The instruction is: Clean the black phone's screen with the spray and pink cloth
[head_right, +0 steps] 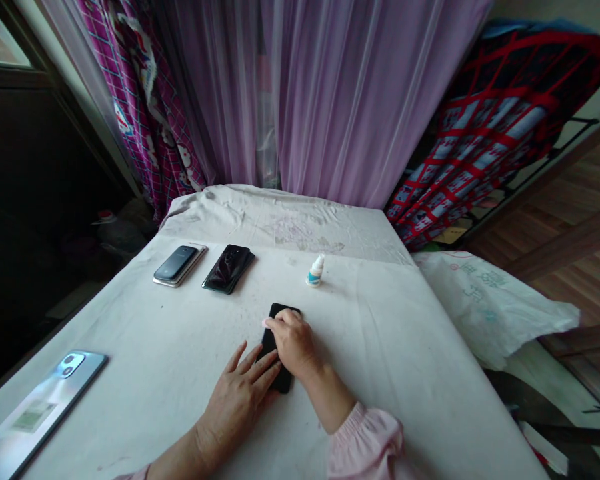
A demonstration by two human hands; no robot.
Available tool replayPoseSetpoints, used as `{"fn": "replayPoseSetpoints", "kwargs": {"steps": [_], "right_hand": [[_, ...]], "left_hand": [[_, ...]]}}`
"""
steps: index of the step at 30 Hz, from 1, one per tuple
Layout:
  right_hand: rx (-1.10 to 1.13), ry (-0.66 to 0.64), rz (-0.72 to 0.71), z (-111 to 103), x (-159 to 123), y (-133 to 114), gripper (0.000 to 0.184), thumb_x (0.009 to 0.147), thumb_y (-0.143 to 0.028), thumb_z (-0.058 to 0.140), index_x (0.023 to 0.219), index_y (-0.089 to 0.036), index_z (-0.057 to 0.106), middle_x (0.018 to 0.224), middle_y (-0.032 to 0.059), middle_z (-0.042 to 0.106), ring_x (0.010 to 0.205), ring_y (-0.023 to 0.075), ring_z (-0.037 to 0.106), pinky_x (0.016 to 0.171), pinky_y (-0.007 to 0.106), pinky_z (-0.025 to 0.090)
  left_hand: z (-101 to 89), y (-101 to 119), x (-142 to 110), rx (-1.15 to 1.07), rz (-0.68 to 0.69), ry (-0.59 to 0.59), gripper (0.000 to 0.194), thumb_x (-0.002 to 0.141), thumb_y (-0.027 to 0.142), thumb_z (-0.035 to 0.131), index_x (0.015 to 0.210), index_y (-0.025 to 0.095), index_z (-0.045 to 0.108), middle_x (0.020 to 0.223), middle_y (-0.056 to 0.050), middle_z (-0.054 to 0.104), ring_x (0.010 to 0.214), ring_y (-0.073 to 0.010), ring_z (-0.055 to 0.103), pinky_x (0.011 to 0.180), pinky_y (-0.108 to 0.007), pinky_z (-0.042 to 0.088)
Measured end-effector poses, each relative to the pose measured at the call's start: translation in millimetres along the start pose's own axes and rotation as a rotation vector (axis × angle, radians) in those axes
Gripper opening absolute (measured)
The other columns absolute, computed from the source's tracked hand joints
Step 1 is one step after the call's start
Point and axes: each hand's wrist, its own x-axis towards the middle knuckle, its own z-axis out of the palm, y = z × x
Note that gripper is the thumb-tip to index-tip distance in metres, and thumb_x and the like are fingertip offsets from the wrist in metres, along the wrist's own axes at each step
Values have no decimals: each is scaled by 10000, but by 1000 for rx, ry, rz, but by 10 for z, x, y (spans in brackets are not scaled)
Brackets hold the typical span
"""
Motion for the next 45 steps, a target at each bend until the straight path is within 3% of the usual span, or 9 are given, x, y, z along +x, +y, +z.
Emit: {"fn": "replayPoseSetpoints", "kwargs": {"steps": [4, 12, 22, 31, 40, 45], "right_hand": [[25, -11, -35, -44, -89, -34, 289, 919, -107, 490, 1040, -247, 712, 863, 52, 634, 825, 173, 575, 749, 273, 481], [-112, 60, 78, 25, 204, 189, 257, 903, -104, 520, 985, -222, 732, 849, 67, 643, 837, 191, 588, 788, 290, 480], [-18, 39, 0, -123, -319, -4, 302, 948, -147, 444, 1076, -248, 699, 851, 59, 629, 817, 173, 589, 744, 282, 504], [-114, 113, 110, -18, 123, 299, 274, 915, -113, 489, 996, -211, 731, 846, 69, 650, 820, 182, 596, 765, 281, 490], [-24, 126, 76, -88, -389, 43, 300, 951, -155, 444, 1105, -222, 693, 882, 69, 640, 810, 171, 603, 747, 279, 504], [-38, 160, 123, -105, -206, 209, 304, 940, -171, 445, 1055, -230, 720, 863, 69, 651, 804, 177, 606, 744, 290, 508]], "left_hand": [[6, -9, -9, 2, 5, -12, 395, 892, 460, 615, 1246, 285, 603, 1257, 8, 652, 1204, -250, 552, 1103, -496, 323], [30, 0, -28, 29, -10, -55, 332, 921, 446, 574, 1195, 269, 640, 1250, -17, 656, 1198, -253, 554, 1102, -507, 311], [8, 18, -17, 9, -14, -57, 363, 917, 441, 585, 1234, 265, 611, 1270, -11, 644, 1223, -251, 538, 1119, -505, 285], [23, 28, -19, 19, -16, -41, 332, 914, 430, 592, 1201, 270, 636, 1260, -4, 652, 1199, -259, 554, 1103, -509, 312], [11, 18, -15, 23, -12, -71, 337, 919, 435, 583, 1208, 268, 631, 1255, -9, 654, 1198, -253, 555, 1103, -508, 314], [24, 28, -20, 49, -17, -65, 345, 921, 431, 581, 1222, 268, 627, 1259, -16, 651, 1210, -247, 543, 1110, -498, 309]]}}
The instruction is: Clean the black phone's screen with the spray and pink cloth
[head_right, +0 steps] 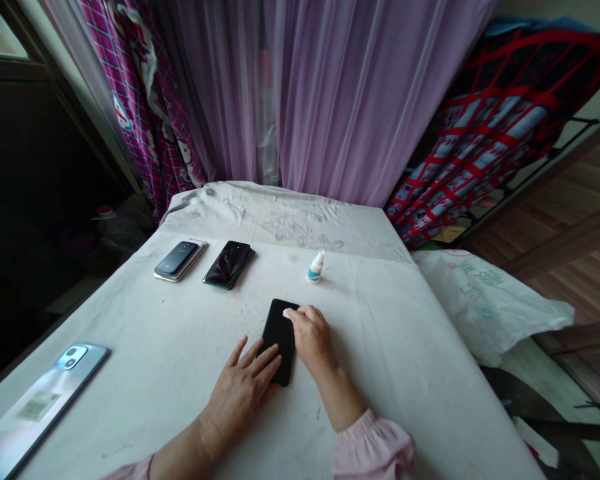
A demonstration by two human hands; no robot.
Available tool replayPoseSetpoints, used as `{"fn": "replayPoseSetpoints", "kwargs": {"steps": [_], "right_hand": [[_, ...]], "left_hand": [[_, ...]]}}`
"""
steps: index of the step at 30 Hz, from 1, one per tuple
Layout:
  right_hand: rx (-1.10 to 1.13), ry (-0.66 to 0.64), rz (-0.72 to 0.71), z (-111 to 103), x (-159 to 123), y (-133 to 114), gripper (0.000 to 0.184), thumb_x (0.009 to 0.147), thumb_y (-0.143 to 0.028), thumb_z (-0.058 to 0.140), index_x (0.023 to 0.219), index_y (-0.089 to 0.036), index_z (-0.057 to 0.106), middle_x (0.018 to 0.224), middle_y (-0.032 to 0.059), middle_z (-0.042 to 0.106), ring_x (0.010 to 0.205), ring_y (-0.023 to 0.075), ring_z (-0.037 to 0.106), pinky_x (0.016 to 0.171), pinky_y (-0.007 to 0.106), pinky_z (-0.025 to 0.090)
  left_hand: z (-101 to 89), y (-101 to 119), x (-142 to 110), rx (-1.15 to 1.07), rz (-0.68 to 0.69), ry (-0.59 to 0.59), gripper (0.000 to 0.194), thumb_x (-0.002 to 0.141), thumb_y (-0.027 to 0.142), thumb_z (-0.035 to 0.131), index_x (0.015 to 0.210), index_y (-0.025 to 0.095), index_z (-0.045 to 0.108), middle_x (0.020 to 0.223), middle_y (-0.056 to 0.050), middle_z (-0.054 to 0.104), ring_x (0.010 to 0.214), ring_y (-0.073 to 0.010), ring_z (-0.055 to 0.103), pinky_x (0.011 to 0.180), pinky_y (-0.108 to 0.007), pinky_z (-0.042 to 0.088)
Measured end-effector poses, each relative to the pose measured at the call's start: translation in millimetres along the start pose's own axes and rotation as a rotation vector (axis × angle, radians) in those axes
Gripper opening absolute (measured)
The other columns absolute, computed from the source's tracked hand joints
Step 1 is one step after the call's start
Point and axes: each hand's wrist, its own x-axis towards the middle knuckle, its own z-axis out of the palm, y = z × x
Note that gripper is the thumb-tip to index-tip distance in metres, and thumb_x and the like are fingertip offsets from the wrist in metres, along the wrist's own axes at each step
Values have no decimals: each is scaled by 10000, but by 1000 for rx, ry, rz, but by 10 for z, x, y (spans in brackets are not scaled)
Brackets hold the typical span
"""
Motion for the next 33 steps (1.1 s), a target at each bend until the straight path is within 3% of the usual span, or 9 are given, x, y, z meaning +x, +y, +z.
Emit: {"fn": "replayPoseSetpoints", "kwargs": {"steps": [5, 14, 24, 33], "right_hand": [[-38, 44, 27, 64, 233, 141, 328, 934, -171, 420, 998, -207, 740, 848, 75, 663, 790, 176, 606, 739, 288, 507], [53, -7, 4, -86, -326, -133, 308, 944, -163, 446, 1104, -243, 697, 863, 64, 646, 795, 167, 619, 710, 270, 512], [-24, 82, 62, 75, 181, 195, 329, 926, -155, 422, 986, -198, 743, 853, 80, 673, 790, 179, 624, 731, 287, 514], [58, 1, 64, -75, -340, -66, 302, 940, -159, 453, 1107, -229, 695, 887, 65, 652, 804, 167, 623, 723, 264, 504]], "left_hand": [[-15, 14, -2, -2, -8, 11, 342, 915, 431, 589, 1214, 271, 633, 1265, -7, 649, 1205, -254, 549, 1102, -495, 325], [-10, 4, 1, -8, -6, -5, 347, 920, 434, 578, 1218, 262, 629, 1258, -30, 651, 1218, -260, 541, 1102, -507, 322], [-31, 14, 6, 5, 5, 6, 339, 932, 425, 562, 1219, 260, 630, 1273, -20, 644, 1205, -269, 555, 1077, -513, 357], [-47, 15, 16, -13, 7, -9, 330, 935, 398, 562, 1223, 247, 621, 1271, -29, 645, 1206, -281, 558, 1078, -531, 356]]}}
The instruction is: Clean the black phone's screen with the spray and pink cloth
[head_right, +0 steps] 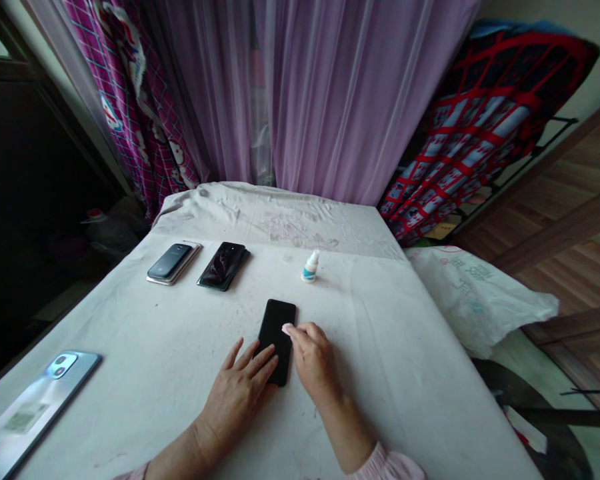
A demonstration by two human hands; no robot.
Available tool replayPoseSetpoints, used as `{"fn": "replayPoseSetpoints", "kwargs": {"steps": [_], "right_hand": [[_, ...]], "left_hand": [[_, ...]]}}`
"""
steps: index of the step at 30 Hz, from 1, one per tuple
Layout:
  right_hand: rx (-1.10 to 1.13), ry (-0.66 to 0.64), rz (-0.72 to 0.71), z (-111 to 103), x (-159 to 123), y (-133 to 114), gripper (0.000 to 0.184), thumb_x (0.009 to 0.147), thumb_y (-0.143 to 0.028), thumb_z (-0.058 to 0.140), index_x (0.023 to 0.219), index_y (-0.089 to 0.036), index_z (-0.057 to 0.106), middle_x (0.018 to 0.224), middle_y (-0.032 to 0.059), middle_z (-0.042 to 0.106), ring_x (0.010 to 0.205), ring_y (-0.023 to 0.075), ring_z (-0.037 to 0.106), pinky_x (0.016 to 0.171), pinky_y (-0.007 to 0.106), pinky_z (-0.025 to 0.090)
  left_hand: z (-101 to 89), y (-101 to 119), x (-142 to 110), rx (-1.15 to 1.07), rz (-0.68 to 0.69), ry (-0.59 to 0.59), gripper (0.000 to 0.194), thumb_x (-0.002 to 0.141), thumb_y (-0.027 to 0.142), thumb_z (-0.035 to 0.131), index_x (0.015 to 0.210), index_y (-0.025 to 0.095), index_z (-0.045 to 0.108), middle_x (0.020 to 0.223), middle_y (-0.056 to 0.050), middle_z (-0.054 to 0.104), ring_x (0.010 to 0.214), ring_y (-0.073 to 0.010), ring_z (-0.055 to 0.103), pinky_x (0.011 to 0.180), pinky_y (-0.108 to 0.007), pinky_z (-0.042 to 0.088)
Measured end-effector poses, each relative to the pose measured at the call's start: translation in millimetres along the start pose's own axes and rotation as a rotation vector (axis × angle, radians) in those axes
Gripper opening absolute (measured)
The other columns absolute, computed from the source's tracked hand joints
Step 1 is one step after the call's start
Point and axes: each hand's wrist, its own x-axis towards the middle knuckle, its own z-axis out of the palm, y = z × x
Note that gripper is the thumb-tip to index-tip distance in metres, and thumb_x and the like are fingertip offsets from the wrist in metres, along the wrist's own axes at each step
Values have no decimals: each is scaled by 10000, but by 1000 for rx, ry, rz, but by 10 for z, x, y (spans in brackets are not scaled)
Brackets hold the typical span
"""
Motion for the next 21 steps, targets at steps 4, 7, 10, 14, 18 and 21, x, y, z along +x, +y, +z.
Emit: {"fn": "replayPoseSetpoints", "kwargs": {"steps": [4, 7, 10, 14, 18, 21], "right_hand": [[-22, 20, 8, 49, 190, 88, 293, 940, -169, 456, 1062, -223, 717, 893, 70, 665, 816, 174, 626, 750, 279, 506], [-83, 34, 29, 124, 463, 191, 311, 918, -133, 454, 1009, -212, 740, 879, 75, 675, 811, 180, 623, 753, 283, 505], [-125, 39, 48, 168, 603, 229, 319, 897, -110, 458, 968, -206, 754, 856, 78, 674, 789, 187, 618, 738, 291, 505], [-104, 63, 13, 137, 416, 140, 317, 921, -139, 447, 1044, -206, 731, 871, 78, 660, 797, 182, 616, 739, 283, 505], [-69, 40, -27, 58, 105, 7, 316, 945, -161, 441, 1119, -215, 699, 874, 72, 642, 794, 167, 613, 725, 260, 499], [-57, 21, -33, 33, 88, -7, 310, 944, -158, 443, 1095, -222, 706, 872, 67, 644, 794, 163, 612, 723, 256, 496]], "left_hand": [[7, 5, -3, -13, -10, 13, 333, 917, 411, 591, 1208, 253, 632, 1268, -16, 648, 1201, -284, 563, 1070, -531, 375], [-2, 16, -5, 2, -8, -8, 333, 920, 393, 590, 1214, 242, 629, 1288, -21, 634, 1211, -287, 555, 1077, -536, 368], [-32, 21, -1, 20, -6, -28, 329, 932, 355, 572, 1234, 231, 616, 1305, -31, 621, 1224, -290, 544, 1084, -546, 360], [-78, 14, 12, 6, 1, -53, 337, 927, 356, 578, 1240, 238, 611, 1306, -24, 620, 1216, -299, 555, 1070, -566, 378], [-97, 9, 20, -5, -4, -64, 339, 922, 355, 589, 1243, 247, 611, 1305, -18, 621, 1212, -299, 561, 1065, -558, 392], [-89, 8, 26, -4, -2, -69, 343, 923, 358, 589, 1245, 244, 611, 1305, -26, 620, 1211, -302, 563, 1061, -558, 397]]}}
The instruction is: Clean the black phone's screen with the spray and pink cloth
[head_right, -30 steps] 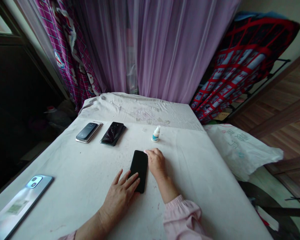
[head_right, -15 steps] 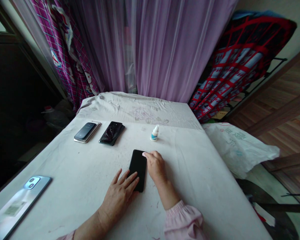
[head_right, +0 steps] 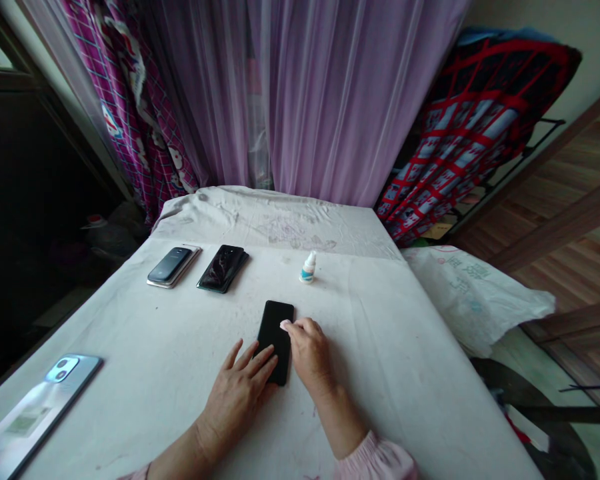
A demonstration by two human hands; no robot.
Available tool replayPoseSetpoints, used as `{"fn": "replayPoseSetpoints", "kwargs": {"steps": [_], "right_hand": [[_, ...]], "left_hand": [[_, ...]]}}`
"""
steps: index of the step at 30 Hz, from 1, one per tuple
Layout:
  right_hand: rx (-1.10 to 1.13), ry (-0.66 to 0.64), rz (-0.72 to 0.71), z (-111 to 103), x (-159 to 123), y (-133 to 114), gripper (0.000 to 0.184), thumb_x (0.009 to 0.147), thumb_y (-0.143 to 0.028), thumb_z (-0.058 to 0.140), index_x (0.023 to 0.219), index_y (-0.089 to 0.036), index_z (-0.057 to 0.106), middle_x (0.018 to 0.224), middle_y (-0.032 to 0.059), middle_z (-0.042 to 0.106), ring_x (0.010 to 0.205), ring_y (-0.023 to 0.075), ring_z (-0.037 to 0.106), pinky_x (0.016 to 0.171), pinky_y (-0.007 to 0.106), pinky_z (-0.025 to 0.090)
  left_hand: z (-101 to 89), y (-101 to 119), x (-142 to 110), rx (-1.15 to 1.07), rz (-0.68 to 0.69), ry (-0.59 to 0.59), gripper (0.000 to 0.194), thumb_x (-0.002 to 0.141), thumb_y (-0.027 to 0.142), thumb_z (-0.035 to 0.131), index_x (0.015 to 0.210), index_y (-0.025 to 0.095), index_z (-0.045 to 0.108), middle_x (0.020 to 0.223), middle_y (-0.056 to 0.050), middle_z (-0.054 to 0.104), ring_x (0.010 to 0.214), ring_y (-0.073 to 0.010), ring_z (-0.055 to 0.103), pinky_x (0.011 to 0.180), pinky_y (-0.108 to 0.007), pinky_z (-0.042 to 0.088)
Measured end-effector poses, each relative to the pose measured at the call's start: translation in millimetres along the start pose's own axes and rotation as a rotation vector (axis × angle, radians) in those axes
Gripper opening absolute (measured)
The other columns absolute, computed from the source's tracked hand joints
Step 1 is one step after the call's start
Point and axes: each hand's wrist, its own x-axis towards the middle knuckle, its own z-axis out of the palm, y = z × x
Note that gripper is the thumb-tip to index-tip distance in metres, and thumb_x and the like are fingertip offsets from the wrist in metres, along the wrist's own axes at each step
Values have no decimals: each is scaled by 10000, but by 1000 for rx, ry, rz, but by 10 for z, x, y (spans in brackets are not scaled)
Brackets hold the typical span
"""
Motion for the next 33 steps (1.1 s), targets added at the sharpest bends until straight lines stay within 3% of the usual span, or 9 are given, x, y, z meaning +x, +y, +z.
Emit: {"fn": "replayPoseSetpoints", "kwargs": {"steps": [8, 15, 18, 27, 33], "right_hand": [[-55, 45, 60, 122, 421, 124, 333, 924, -139, 425, 983, -216, 744, 848, 67, 650, 785, 173, 603, 725, 271, 488], [46, -87, 18, -55, -51, -100, 294, 944, -164, 442, 1052, -237, 705, 887, 52, 639, 819, 159, 608, 724, 252, 481], [64, -130, 21, -93, -115, -121, 284, 944, -165, 450, 1048, -247, 700, 894, 45, 642, 831, 159, 609, 726, 250, 480], [-53, -77, 105, 91, 500, 50, 284, 897, -138, 493, 993, -256, 732, 914, 49, 673, 860, 172, 626, 779, 260, 492], [14, -79, 37, 0, 91, -133, 298, 926, -170, 455, 1036, -260, 717, 897, 47, 660, 820, 154, 628, 724, 237, 500]], "left_hand": [[-17, 13, 1, 9, 2, -1, 343, 930, 366, 576, 1248, 244, 613, 1315, -26, 611, 1214, -311, 560, 1055, -565, 408], [-22, 10, 5, -10, -2, 2, 348, 918, 366, 598, 1246, 249, 606, 1298, -13, 626, 1199, -306, 572, 1053, -566, 409], [-17, 2, 9, -17, 2, 2, 350, 915, 359, 603, 1248, 252, 600, 1301, -9, 624, 1197, -302, 573, 1051, -565, 408], [-5, -9, -9, -13, 3, 8, 332, 927, 336, 581, 1245, 247, 609, 1305, -27, 621, 1222, -293, 550, 1070, -556, 379], [-50, -55, -2, -69, 3, -14, 332, 920, 339, 585, 1244, 273, 610, 1303, -32, 623, 1240, -273, 536, 1094, -553, 338]]}}
